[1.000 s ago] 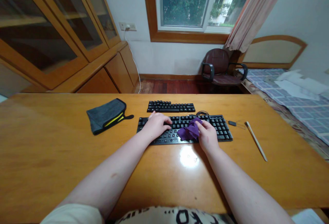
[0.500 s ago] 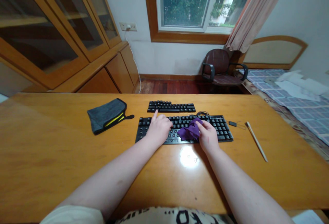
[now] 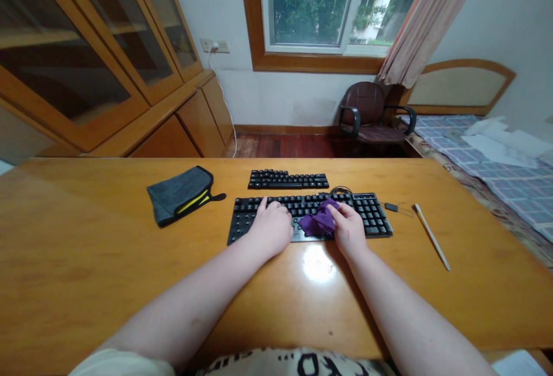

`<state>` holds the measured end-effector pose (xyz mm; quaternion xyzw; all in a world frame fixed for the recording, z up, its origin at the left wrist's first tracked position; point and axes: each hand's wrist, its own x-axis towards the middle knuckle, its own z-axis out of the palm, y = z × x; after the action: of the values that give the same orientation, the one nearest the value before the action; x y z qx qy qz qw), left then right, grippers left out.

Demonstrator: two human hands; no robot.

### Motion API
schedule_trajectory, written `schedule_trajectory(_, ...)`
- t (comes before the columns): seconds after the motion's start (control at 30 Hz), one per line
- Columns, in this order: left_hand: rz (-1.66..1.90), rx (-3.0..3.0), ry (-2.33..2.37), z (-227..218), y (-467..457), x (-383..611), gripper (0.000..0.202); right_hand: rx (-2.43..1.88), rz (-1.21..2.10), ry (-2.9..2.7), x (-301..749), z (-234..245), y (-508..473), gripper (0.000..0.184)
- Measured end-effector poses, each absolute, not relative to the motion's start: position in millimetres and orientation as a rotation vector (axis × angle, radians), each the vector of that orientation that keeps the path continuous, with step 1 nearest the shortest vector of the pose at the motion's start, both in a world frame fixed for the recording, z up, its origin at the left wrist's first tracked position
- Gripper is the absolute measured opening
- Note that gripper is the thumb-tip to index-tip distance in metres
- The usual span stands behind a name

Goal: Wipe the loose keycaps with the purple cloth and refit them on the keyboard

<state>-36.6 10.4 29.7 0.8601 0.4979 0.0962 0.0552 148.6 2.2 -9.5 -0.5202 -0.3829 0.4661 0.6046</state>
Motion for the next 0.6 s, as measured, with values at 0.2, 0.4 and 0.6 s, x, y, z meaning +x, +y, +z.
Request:
schedule_trajectory(0.2,0.458,2.453,1.559,46.3,35.7,-59.7,0.028,-1.228,1.057,-0.918,150.4,-10.0,1.0,0.024)
schedule_trajectory(0.4,0.407,2.351,1.782,55.3,92.6,-84.1,0.027,-1.202,1.078,-0.868,150.0,-12.6,1.2,0.026)
schedule_trajectory(0.6,0.283,2.348,1.813,41.0,146.3,-65.7,0.027,-1.208,1.098,-0.899,150.4,-10.9,0.1,0.022)
